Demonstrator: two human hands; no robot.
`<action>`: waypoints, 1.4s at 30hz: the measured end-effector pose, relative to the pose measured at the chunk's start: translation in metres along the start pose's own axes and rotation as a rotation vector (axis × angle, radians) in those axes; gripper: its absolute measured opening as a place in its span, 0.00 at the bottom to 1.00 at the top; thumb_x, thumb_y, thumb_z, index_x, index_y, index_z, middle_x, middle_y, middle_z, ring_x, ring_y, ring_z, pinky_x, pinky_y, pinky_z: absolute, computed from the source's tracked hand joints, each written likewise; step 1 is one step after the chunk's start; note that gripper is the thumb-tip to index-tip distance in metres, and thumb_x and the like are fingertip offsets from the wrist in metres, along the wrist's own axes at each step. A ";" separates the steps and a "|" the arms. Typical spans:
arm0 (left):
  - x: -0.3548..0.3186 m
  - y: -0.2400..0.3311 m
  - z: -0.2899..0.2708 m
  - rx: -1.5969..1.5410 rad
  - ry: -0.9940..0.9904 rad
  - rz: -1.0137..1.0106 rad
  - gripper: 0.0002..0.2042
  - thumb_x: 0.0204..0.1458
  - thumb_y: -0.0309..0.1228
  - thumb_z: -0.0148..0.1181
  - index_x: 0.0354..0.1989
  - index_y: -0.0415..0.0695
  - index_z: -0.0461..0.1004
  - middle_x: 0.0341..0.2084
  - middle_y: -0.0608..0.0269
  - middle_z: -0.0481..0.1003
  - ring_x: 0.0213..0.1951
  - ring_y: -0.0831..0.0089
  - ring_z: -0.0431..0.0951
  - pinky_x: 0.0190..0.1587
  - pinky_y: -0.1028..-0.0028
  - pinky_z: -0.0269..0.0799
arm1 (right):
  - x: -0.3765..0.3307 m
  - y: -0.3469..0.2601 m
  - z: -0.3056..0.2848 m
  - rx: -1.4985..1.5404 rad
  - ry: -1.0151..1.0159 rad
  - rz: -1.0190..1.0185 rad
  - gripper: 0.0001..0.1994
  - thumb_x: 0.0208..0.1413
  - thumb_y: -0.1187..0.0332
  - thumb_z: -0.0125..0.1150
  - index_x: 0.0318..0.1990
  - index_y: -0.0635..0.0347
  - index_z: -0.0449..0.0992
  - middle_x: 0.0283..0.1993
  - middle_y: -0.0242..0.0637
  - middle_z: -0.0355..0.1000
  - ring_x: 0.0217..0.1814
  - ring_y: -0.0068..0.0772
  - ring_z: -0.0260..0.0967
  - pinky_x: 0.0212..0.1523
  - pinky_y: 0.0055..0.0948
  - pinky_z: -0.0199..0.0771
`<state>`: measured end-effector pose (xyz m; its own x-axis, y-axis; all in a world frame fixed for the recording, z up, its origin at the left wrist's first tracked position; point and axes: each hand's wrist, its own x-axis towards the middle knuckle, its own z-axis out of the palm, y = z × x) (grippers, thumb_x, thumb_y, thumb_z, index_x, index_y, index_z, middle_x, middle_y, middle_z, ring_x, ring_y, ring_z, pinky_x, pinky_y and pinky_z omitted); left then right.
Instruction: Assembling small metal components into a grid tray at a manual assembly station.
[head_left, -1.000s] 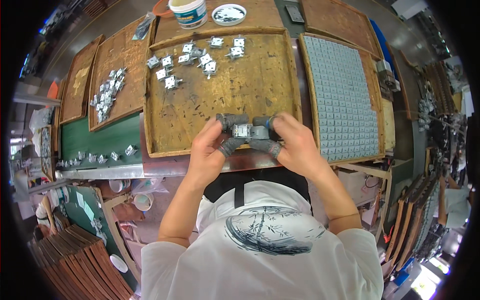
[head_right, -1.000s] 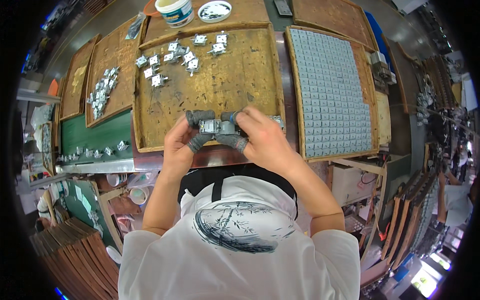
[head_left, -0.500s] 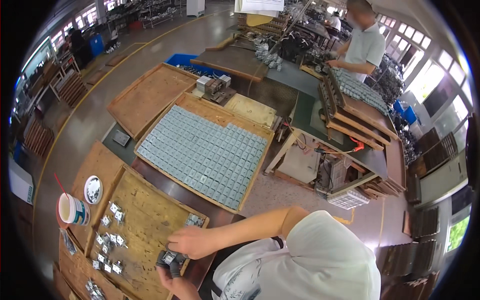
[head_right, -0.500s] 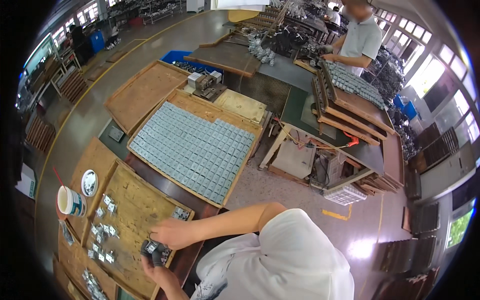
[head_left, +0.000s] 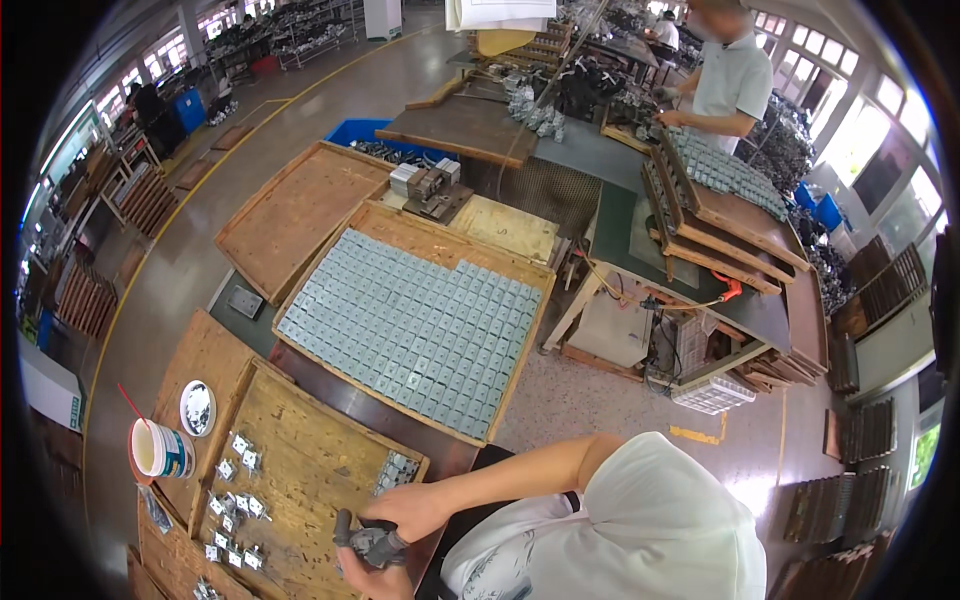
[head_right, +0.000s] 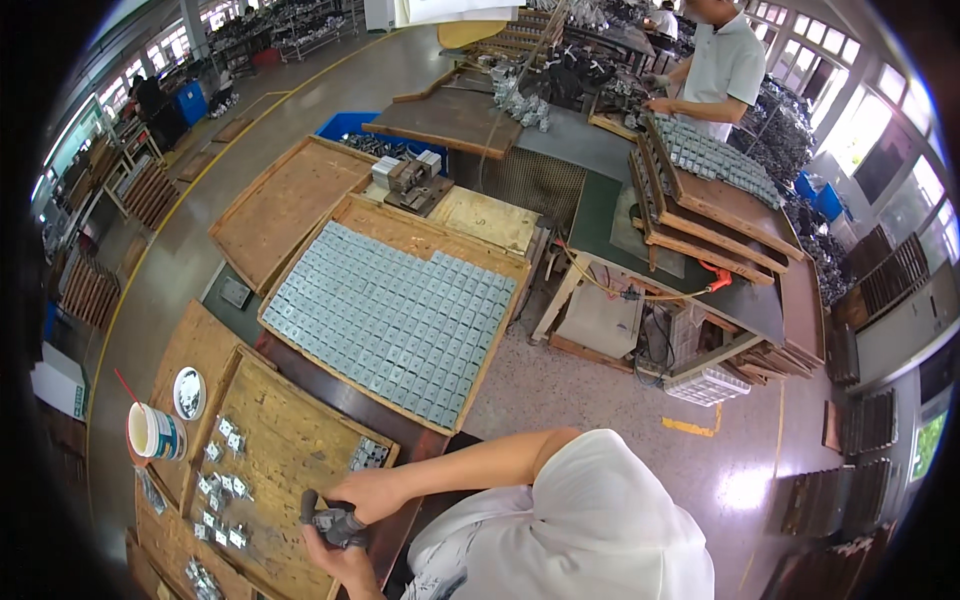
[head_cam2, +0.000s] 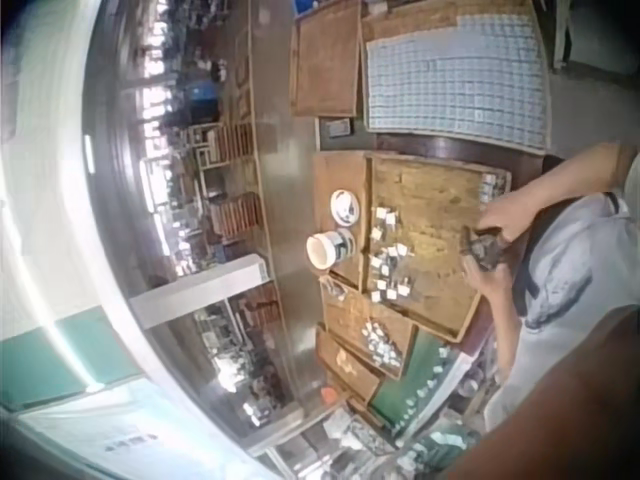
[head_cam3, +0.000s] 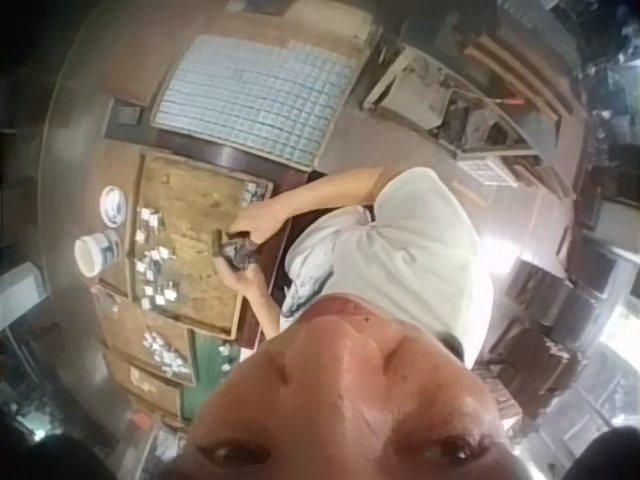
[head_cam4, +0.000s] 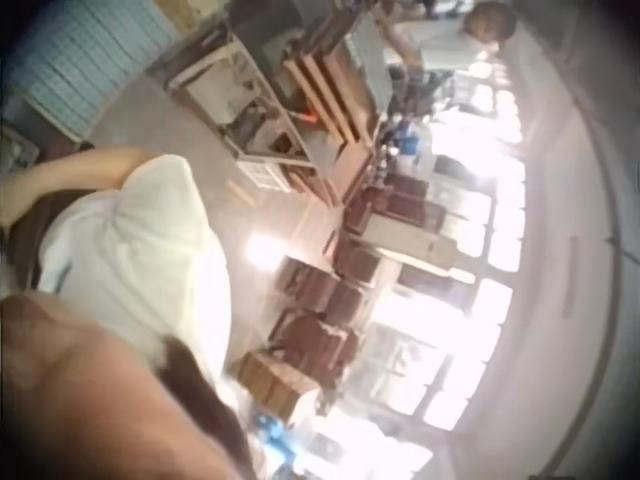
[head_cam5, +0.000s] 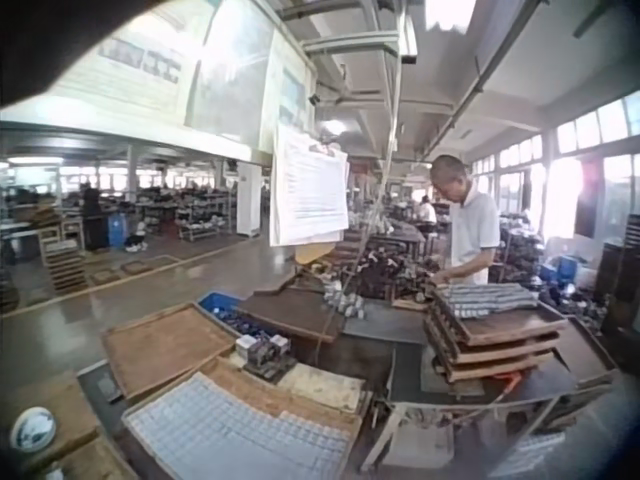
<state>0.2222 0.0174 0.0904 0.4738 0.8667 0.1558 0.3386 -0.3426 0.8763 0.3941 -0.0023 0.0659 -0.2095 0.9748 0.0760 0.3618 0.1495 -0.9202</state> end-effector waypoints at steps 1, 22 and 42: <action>0.000 0.000 0.001 0.011 0.006 -0.014 0.35 0.41 0.25 0.66 0.61 0.32 0.63 0.52 0.46 0.70 0.51 0.57 0.73 0.53 0.65 0.68 | 0.000 -0.001 -0.004 0.014 -0.012 -0.003 0.17 0.45 0.60 0.60 0.37 0.65 0.70 0.35 0.53 0.73 0.38 0.57 0.71 0.37 0.49 0.68; -0.076 -0.124 -0.155 0.232 0.138 -0.554 0.19 0.52 0.16 0.47 0.53 0.35 0.70 0.43 0.60 0.75 0.44 0.72 0.74 0.50 0.75 0.68 | -0.077 0.210 -0.297 -0.812 0.608 1.082 0.23 0.53 0.56 0.50 0.48 0.65 0.77 0.48 0.53 0.75 0.51 0.49 0.73 0.51 0.43 0.71; -0.077 -0.115 -0.132 -0.320 -0.233 -0.685 0.35 0.41 0.09 0.46 0.65 0.36 0.61 0.56 0.59 0.68 0.53 0.71 0.70 0.56 0.76 0.64 | -0.100 0.125 -0.238 0.131 1.160 0.365 0.13 0.58 0.70 0.59 0.49 0.59 0.69 0.44 0.40 0.74 0.40 0.34 0.74 0.38 0.28 0.72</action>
<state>0.0395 0.0379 0.0378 0.4145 0.7366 -0.5344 0.3833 0.3913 0.8366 0.6763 -0.0416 0.0341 0.8438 0.5351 0.0407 0.1211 -0.1161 -0.9858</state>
